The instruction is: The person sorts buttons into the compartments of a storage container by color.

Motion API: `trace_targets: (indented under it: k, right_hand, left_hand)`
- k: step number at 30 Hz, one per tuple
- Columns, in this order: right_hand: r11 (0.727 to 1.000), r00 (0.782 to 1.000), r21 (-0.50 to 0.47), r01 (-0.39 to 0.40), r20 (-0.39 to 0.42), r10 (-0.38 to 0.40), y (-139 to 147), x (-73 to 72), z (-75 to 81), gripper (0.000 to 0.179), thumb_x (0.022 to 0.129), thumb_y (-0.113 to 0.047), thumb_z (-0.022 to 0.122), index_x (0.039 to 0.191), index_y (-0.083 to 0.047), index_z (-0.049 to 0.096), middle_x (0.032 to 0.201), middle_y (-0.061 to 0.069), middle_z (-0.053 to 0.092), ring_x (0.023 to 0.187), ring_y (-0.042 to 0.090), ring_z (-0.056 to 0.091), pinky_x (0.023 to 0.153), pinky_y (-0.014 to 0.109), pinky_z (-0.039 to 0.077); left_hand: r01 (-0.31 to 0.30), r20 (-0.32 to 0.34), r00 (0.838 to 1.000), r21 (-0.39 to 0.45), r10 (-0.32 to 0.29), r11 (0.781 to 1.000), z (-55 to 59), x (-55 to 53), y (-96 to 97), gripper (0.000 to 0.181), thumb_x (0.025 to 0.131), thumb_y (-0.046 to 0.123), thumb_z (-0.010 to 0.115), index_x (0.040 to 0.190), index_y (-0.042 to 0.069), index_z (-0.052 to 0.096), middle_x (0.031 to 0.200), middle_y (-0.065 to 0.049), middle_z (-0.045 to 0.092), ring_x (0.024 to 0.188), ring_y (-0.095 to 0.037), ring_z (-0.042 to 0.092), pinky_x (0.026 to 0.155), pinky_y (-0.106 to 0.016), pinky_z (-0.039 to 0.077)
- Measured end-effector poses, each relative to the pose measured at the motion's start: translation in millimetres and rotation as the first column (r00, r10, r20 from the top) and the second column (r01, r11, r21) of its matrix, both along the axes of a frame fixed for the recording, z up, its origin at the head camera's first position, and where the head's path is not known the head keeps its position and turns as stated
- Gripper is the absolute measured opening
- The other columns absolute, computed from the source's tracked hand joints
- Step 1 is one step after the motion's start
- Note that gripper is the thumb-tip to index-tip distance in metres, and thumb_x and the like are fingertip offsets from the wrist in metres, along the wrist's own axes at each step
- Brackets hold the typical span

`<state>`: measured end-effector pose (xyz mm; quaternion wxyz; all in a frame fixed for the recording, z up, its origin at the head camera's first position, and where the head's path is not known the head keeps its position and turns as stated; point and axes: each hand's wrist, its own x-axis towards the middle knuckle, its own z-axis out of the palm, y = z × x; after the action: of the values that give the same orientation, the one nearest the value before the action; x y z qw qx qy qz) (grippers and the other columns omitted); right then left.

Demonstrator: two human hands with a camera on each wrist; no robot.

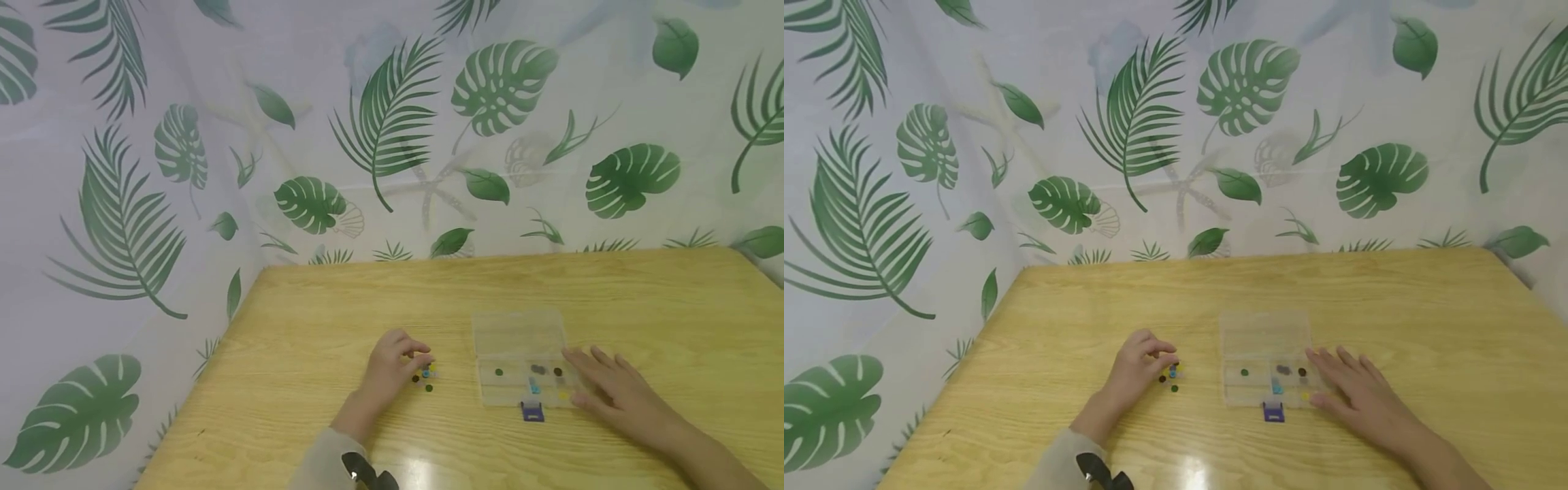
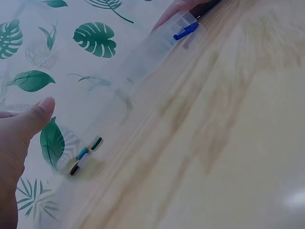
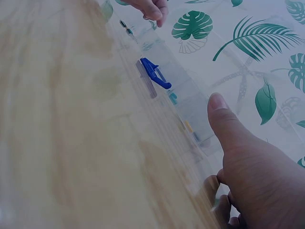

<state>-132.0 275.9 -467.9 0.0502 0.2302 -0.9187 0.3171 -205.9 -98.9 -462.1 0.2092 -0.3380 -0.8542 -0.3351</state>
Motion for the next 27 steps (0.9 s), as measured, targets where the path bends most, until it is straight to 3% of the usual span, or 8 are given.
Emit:
trace_targets:
  k: [5, 13, 22, 27]
  right_hand:
    - [1.0, 1.0, 0.003, 0.004, -0.003, -0.004, -1, 1.0, 0.9, 0.065, 0.092, -0.02, 0.06, 0.149, -0.017, 0.03, 0.143, 0.024, 0.04, 0.131, 0.056, 0.023, 0.113, 0.054, -0.006]
    - [1.0, 1.0, 0.004, 0.011, -0.005, -0.011, -1, 0.8, -0.3, 0.064, 0.092, -0.02, 0.06, 0.149, -0.017, 0.031, 0.142, 0.025, 0.041, 0.131, 0.056, 0.024, 0.113, 0.053, -0.006]
    - [1.0, 1.0, 0.001, 0.004, 0.017, -0.004, 0, 0.5, 0.5, 0.065, 0.092, -0.021, 0.06, 0.149, -0.017, 0.03, 0.143, 0.025, 0.039, 0.131, 0.057, 0.022, 0.112, 0.056, -0.006]
    - [1.0, 1.0, 0.003, 0.006, 0.008, -0.006, -1, 1.2, 1.3, 0.065, 0.092, -0.021, 0.061, 0.149, -0.016, 0.031, 0.143, 0.025, 0.04, 0.131, 0.057, 0.023, 0.113, 0.055, -0.006]
  left_hand:
    - [-0.002, 0.006, 1.0, -0.016, 0.002, 1.0, -0.6, 2.6, -10.5, 0.016, 0.075, 0.021, 0.077, 0.087, 0.01, 0.073, 0.076, 0.005, 0.053, 0.073, -0.008, 0.045, 0.066, -0.018, 0.04]
    - [0.001, 0.034, 0.999, -0.109, 0.003, 0.994, -4.8, 3.8, -14.6, 0.013, 0.076, 0.026, 0.077, 0.084, 0.016, 0.075, 0.075, 0.009, 0.053, 0.071, -0.006, 0.043, 0.065, -0.016, 0.038]
    - [-0.032, -0.011, 0.999, -0.266, 0.031, 0.963, -1.8, 9.0, -12.9, 0.02, 0.077, 0.037, 0.076, 0.087, 0.019, 0.078, 0.076, 0.012, 0.055, 0.068, -0.005, 0.04, 0.065, -0.017, 0.034]
    - [-0.047, 0.027, 0.998, -0.283, 0.057, 0.958, -3.9, 10.3, -11.7, 0.019, 0.078, 0.037, 0.074, 0.087, 0.02, 0.078, 0.075, 0.012, 0.056, 0.067, -0.004, 0.038, 0.064, -0.015, 0.032]
